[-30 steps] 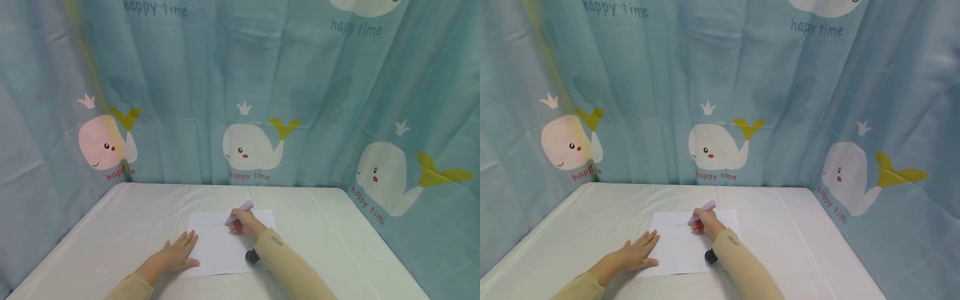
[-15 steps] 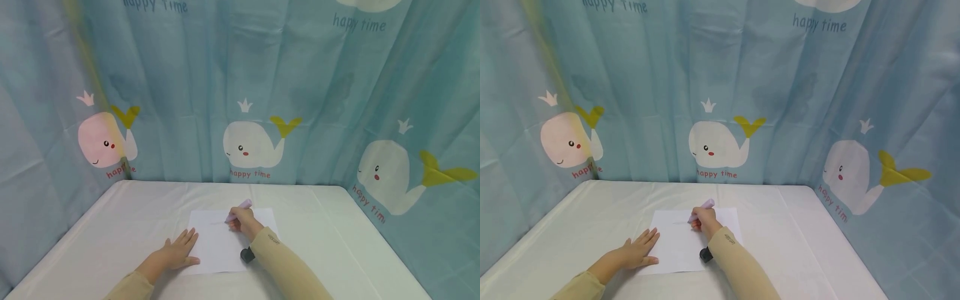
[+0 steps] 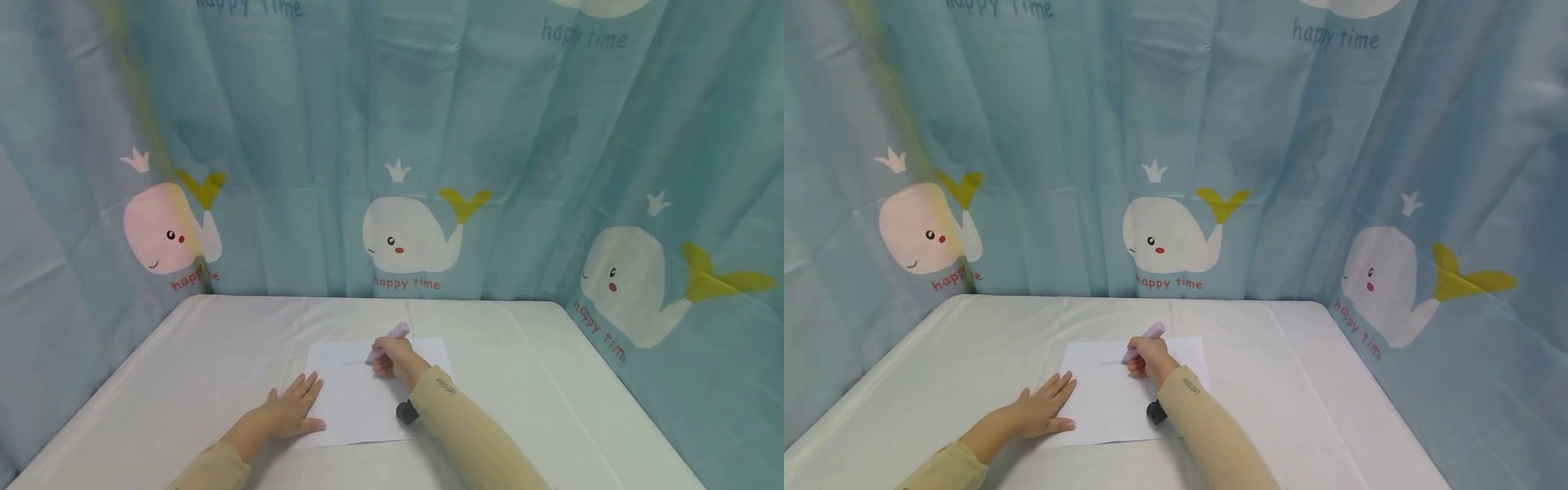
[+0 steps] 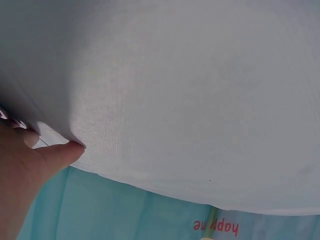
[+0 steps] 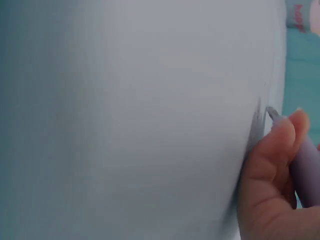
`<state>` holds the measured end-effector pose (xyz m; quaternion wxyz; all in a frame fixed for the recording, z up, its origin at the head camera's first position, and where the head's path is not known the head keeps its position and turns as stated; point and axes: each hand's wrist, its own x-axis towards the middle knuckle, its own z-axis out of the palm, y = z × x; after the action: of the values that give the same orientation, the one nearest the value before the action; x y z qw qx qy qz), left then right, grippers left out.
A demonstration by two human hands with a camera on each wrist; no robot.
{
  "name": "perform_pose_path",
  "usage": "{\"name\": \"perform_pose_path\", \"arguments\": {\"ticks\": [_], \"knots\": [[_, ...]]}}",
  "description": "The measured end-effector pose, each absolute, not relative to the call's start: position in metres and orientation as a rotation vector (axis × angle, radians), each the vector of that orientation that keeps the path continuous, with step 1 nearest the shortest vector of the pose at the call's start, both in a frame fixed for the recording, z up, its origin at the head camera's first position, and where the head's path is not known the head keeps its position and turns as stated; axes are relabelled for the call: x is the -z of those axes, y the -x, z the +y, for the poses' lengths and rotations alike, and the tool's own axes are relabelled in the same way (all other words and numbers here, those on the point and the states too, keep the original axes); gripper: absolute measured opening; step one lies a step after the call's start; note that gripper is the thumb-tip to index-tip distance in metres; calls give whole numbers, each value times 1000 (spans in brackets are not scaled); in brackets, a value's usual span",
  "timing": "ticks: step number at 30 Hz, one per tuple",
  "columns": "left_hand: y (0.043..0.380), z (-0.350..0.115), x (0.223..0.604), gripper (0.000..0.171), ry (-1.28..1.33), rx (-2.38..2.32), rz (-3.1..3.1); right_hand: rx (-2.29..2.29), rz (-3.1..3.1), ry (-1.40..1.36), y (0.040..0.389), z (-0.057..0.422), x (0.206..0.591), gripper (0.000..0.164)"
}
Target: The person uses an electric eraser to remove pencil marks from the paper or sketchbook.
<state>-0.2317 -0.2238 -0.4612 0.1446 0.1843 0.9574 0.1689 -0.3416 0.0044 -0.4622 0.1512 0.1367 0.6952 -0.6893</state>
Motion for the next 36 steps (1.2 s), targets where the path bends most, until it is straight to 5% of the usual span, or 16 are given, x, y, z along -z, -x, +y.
{"name": "perform_pose_path", "arguments": {"ticks": [36], "knots": [[232, -223, 458, 87, -531, -497, 2755, 1947, 2005, -333, 346, 5, 456, 14]]}}
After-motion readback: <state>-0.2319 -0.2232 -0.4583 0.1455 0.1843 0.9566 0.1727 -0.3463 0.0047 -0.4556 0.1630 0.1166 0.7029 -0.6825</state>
